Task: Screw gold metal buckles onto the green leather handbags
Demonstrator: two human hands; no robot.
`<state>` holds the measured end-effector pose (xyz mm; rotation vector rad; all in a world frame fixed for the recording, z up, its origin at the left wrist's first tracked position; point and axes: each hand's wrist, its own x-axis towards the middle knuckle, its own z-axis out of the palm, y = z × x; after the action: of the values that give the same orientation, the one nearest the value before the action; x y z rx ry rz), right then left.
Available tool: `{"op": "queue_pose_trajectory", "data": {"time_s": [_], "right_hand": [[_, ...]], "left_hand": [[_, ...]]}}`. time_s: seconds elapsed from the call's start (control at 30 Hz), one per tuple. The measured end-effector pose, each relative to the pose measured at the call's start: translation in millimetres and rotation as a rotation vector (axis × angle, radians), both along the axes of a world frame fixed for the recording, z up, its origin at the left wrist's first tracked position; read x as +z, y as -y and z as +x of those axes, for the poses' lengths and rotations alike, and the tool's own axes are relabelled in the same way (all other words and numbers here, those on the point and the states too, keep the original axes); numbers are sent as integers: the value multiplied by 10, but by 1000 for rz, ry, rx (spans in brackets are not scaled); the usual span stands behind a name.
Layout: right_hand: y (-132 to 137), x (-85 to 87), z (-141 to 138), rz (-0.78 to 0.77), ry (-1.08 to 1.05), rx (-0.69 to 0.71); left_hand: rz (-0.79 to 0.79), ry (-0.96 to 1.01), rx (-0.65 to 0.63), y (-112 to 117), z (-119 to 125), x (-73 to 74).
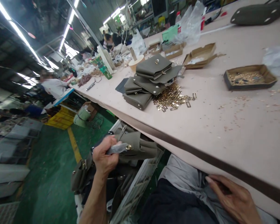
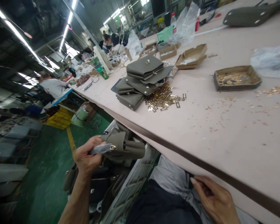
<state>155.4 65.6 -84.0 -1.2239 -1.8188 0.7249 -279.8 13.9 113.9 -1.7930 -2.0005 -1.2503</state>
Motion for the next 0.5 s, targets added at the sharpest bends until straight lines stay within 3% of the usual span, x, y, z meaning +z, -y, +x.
{"op": "queue_pose_trajectory", "data": {"time_s": [0.07, 0.13, 0.2, 0.3, 0.4, 0.5], "right_hand": [[-9, 169, -22, -48, -49, 36], [-4, 347, -34, -86, -80, 10], [4, 504, -40, -137, -126, 5], [4, 664, -42, -264, -250, 55], [-7, 725, 13, -351, -393, 106], [47, 764, 192, -388, -469, 82]], "left_hand": [[275, 51, -30, -116, 129, 189], [395, 289, -68, -289, 266, 298], [247, 715, -199, -493, 453, 317], [-159, 1275, -451, -781, 911, 173], [-372, 1614, -617, -1023, 1550, -125], [-473, 1775, -730, -1200, 2213, -399]]}}
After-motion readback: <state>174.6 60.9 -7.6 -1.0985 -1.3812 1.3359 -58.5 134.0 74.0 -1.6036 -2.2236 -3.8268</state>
